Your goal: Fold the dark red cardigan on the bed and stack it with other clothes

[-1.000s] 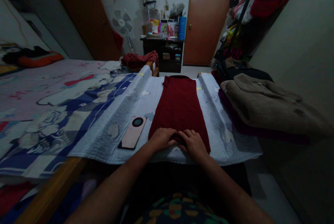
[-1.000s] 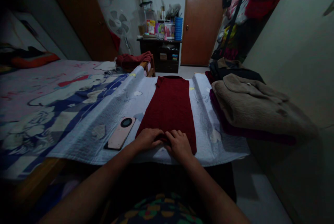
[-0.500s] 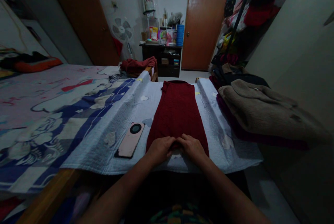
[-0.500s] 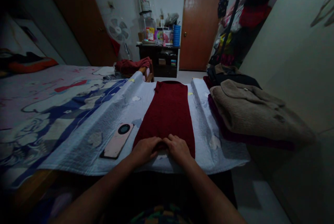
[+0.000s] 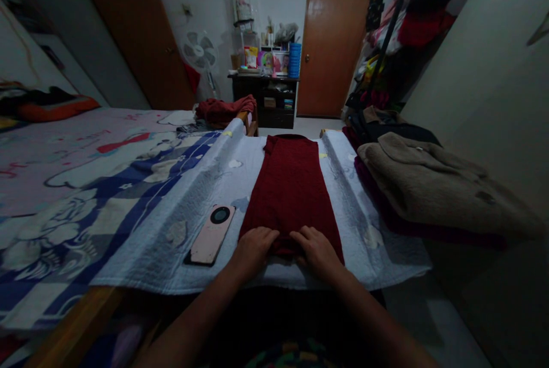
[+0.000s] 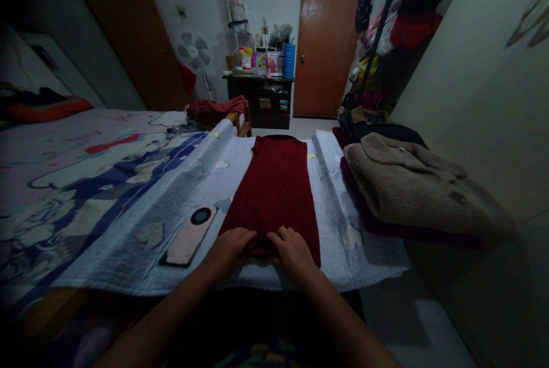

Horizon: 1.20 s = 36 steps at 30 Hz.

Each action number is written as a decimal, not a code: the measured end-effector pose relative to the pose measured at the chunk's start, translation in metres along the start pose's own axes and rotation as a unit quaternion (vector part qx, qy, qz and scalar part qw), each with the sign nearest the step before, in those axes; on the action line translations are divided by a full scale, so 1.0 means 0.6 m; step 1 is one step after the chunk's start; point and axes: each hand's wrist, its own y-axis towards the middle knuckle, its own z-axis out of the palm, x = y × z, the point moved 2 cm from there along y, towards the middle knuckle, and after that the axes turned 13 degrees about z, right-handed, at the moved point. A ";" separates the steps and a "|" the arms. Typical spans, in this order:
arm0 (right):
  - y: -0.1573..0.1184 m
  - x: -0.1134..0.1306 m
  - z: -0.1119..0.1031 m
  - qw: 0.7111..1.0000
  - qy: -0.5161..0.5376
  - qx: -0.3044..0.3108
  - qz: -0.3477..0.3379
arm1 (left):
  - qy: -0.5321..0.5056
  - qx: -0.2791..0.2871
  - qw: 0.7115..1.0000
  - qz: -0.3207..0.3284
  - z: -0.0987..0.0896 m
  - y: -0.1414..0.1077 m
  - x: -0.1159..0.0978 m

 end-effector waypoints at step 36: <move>-0.055 -0.174 0.019 0.987 0.077 -0.138 -0.020 | 0.020 -0.110 0.994 -0.008 0.001 -0.094 0.071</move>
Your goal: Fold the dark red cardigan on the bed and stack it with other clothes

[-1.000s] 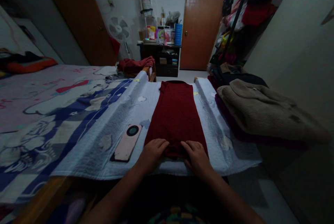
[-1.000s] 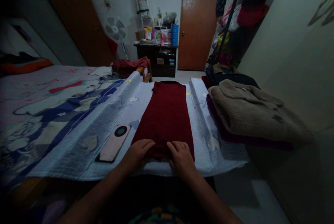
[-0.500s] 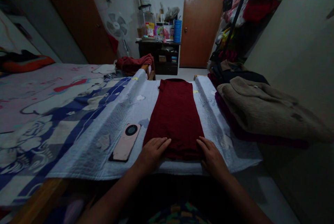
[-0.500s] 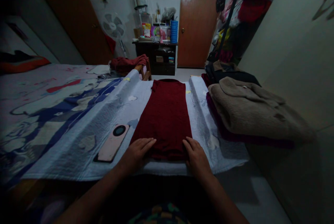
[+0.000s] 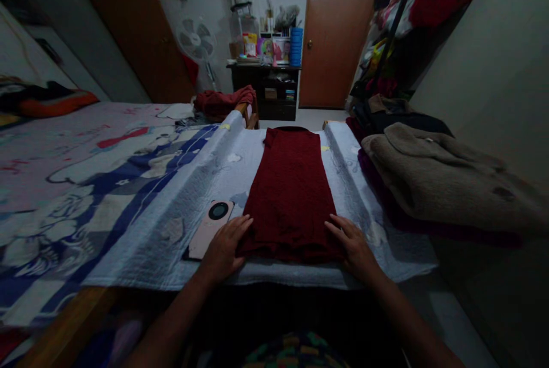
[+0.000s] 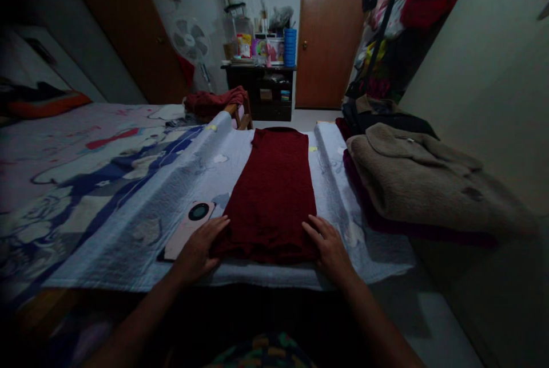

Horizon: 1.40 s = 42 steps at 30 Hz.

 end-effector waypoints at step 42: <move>0.040 -0.009 0.001 0.998 -0.017 0.067 0.011 | 0.003 0.125 0.990 -0.060 -0.024 0.029 -0.024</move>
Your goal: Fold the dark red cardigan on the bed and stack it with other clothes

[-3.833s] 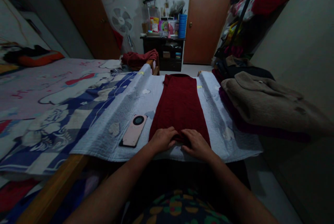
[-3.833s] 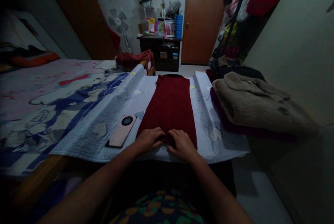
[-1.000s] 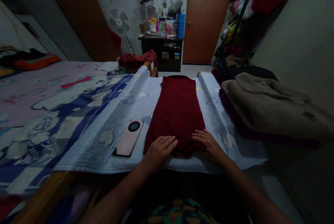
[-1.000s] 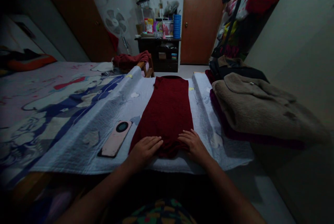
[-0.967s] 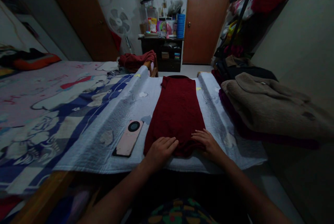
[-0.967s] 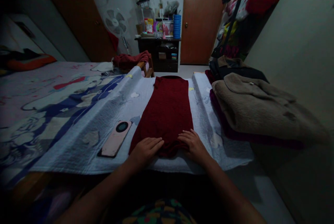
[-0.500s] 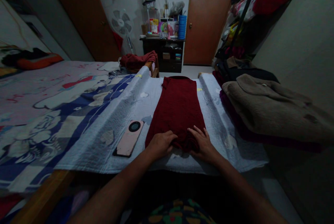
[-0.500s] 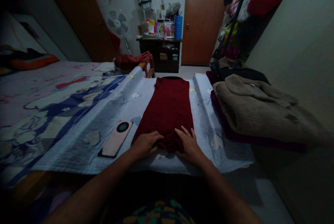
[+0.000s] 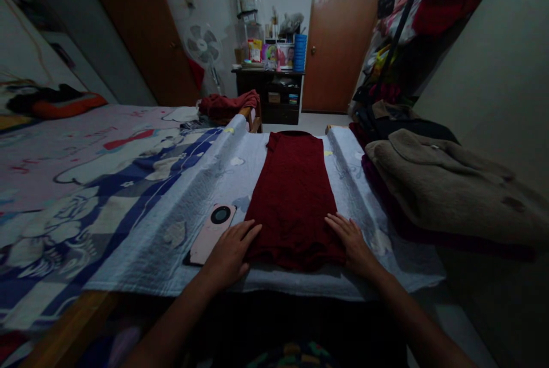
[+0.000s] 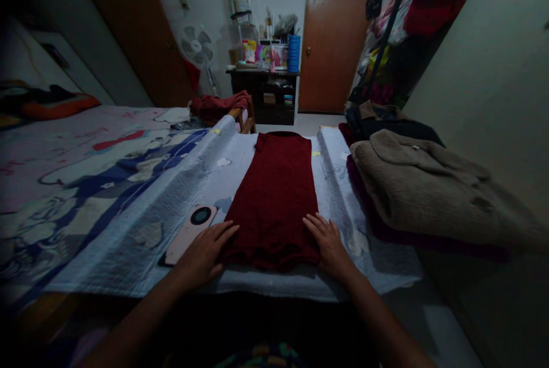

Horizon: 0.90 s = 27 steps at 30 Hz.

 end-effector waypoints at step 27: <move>0.041 0.031 0.003 0.991 0.032 0.087 -0.092 | -0.117 -0.085 0.988 0.047 0.031 0.029 0.046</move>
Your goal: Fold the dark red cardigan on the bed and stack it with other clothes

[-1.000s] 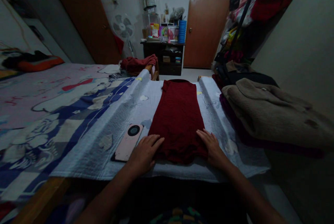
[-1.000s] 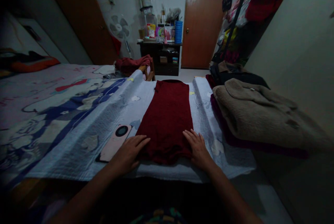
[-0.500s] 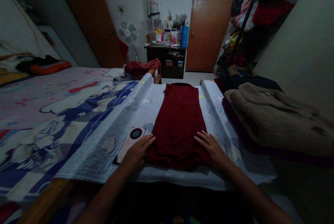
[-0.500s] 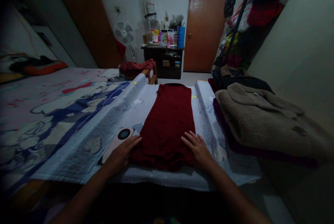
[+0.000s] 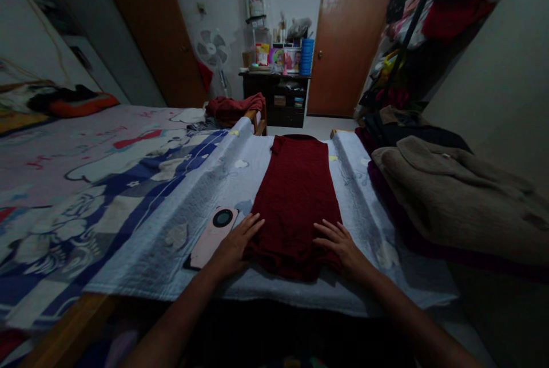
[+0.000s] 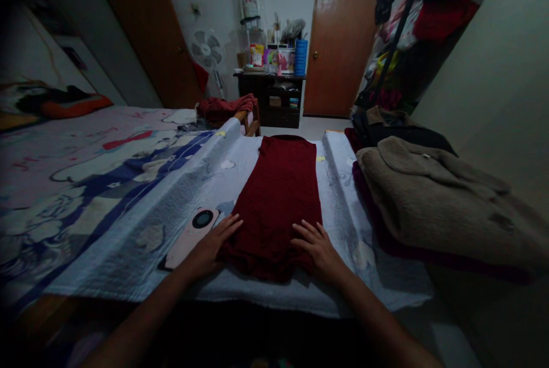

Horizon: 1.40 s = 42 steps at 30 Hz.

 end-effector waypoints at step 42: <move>0.350 -0.137 -0.184 0.844 0.485 -0.107 0.202 | -0.549 -0.173 0.811 -0.103 -0.138 0.437 0.187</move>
